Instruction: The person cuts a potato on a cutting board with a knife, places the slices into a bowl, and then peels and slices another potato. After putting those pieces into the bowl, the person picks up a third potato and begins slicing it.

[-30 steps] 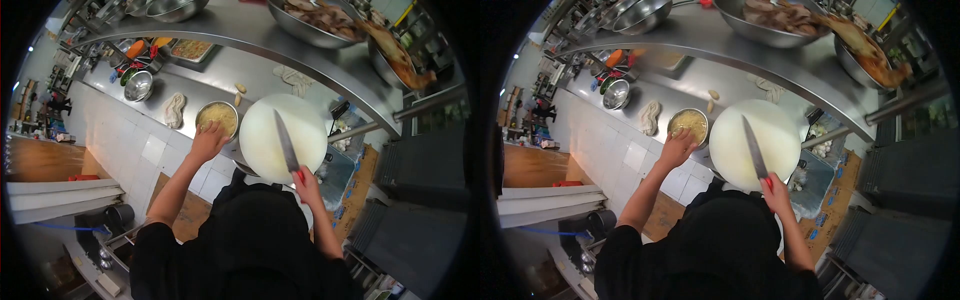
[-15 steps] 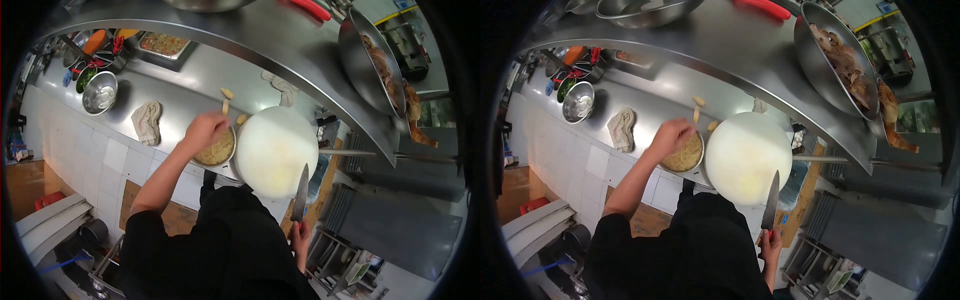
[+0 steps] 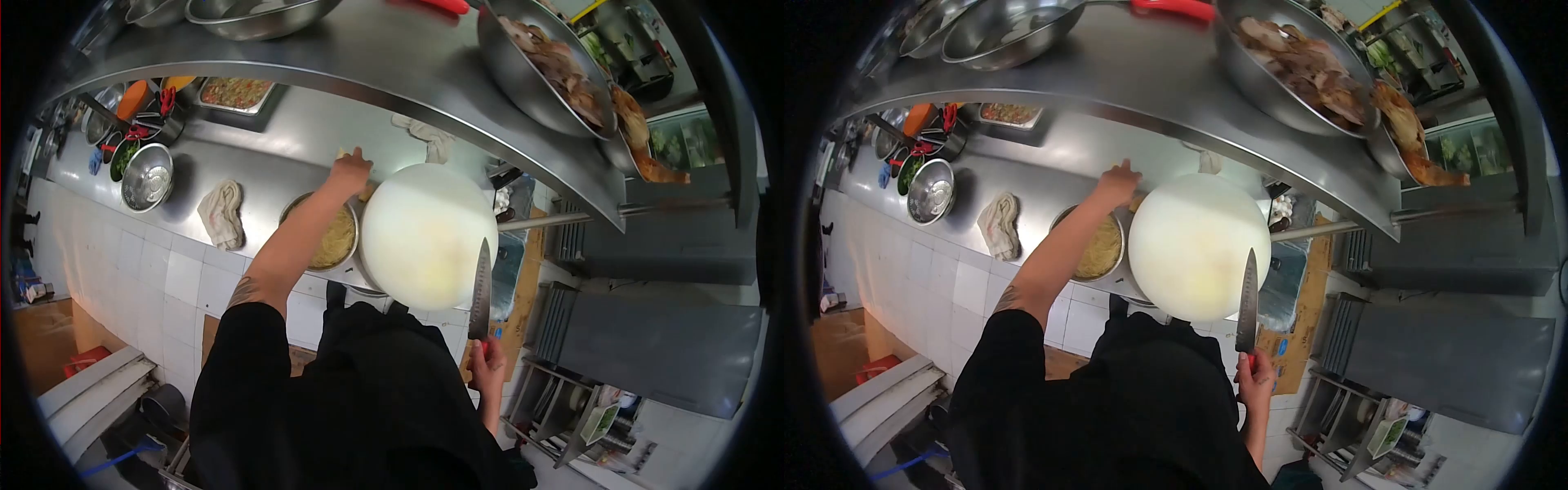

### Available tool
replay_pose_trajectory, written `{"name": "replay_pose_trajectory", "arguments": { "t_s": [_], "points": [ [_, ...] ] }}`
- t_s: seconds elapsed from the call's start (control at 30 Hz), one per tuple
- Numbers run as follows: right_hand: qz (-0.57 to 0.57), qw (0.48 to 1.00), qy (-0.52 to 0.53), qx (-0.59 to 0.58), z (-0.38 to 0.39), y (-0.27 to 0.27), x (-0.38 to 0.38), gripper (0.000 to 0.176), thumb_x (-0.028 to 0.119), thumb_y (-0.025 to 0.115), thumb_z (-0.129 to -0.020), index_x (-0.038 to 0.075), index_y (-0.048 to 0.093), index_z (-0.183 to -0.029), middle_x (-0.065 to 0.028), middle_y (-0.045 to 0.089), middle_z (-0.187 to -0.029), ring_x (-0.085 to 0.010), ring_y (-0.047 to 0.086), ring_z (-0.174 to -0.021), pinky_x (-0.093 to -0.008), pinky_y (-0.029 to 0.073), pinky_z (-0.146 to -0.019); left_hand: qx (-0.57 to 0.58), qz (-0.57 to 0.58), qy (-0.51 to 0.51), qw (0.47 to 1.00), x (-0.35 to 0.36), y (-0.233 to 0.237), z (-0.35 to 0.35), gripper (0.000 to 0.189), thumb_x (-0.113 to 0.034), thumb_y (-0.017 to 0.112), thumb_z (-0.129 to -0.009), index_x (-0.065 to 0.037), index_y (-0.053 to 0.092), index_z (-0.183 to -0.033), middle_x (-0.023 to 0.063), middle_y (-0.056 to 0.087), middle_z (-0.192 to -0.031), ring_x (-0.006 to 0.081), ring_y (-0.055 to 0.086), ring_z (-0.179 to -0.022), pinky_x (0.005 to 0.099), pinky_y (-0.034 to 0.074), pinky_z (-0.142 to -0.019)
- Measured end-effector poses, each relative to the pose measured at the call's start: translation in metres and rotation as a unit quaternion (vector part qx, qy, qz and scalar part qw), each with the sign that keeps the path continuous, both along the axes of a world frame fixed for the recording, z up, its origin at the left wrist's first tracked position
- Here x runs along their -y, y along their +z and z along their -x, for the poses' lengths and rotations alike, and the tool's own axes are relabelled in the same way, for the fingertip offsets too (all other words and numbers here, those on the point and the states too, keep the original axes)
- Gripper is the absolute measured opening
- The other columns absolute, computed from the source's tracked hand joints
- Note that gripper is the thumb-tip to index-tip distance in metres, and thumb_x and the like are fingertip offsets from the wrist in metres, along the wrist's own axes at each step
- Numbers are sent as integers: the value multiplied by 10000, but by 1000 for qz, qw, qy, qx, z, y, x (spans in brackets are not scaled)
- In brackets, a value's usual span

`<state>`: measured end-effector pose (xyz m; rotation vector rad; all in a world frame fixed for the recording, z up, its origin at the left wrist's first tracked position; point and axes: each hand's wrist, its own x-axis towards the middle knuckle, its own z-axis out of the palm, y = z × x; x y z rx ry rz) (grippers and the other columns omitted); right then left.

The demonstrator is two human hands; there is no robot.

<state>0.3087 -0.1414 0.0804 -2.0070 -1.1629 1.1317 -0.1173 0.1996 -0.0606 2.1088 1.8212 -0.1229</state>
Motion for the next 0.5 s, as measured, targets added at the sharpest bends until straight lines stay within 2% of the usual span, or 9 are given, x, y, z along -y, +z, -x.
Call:
{"name": "replay_pose_trajectory", "arguments": {
  "t_s": [0.03,0.13,0.23,0.3,0.33,0.37,0.43,0.47,0.5],
  "points": [
    [-2,1000,5,-12,-6,-4,0,248,189,720,-1077,-11,686,-1219,-21,645,-770,-86,597,-587,-280,476,-515,-2,-7,-32,999,-1,-2,-2,474,-230,793,-877,-106,705,-1326,224,570,-1472,418,690,-1204,523,605,-996],
    [-1,999,42,-1,-23,-13,-13,258,201,713,-1081,-5,687,-1234,-20,646,-774,-90,586,-576,-281,480,-520,37,-6,-110,993,-1,-13,-11,400,-291,728,-941,-114,727,-1300,194,634,-1409,404,686,-1199,521,584,-1002],
    [-9,996,89,5,-37,-14,-46,263,233,711,-1083,14,695,-1227,-15,630,-744,-78,592,-597,-283,479,-527,25,3,-77,997,-3,-17,-16,356,-314,728,-929,-108,784,-1214,179,703,-1286,389,689,-1212,494,579,-1023],
    [-12,984,176,35,-50,-14,-70,276,260,725,-1067,19,703,-1200,-89,663,-720,-184,669,-613,-352,506,-563,39,-16,-75,996,-11,-27,-3,323,-267,744,-913,-98,790,-1186,176,718,-1225,383,697,-1185,473,582,-1009],
    [-12,984,175,24,-58,-20,-81,276,260,725,-1067,19,703,-1200,-89,663,-720,-184,669,-613,-352,506,-563,58,-34,-76,995,-10,-28,5,293,-219,761,-898,-88,795,-1157,174,732,-1165,376,704,-1157,452,586,-996],
    [-49,973,221,49,-67,-29,-90,275,262,733,-1054,20,703,-1182,-139,675,-735,-270,695,-649,-392,516,-593,46,-30,-78,995,0,-12,11,293,-219,761,-898,-88,795,-1157,174,732,-1165,376,704,-1157,452,586,-996],
    [-66,963,259,42,-71,-30,-105,273,264,745,-1025,21,697,-1140,-247,704,-830,-475,710,-786,-490,538,-683,237,-137,-9,962,19,30,24,293,-90,796,-870,-55,769,-1159,134,743,-1150,313,730,-1097,405,599,-963],
    [-86,953,287,56,-74,-34,-111,271,266,742,-1025,21,696,-1131,-246,708,-830,-476,710,-791,-489,541,-687,226,-132,-8,965,33,54,17,293,-90,796,-870,-55,769,-1159,134,743,-1150,313,730,-1097,405,599,-963],
    [-105,940,315,71,-80,-37,-118,268,268,738,-1026,22,695,-1122,-245,711,-831,-476,710,-795,-488,544,-690,343,-121,72,929,53,77,4,311,-26,813,-860,-48,748,-1163,116,742,-1149,269,732,-1093,377,604,-955]
  ]
}}
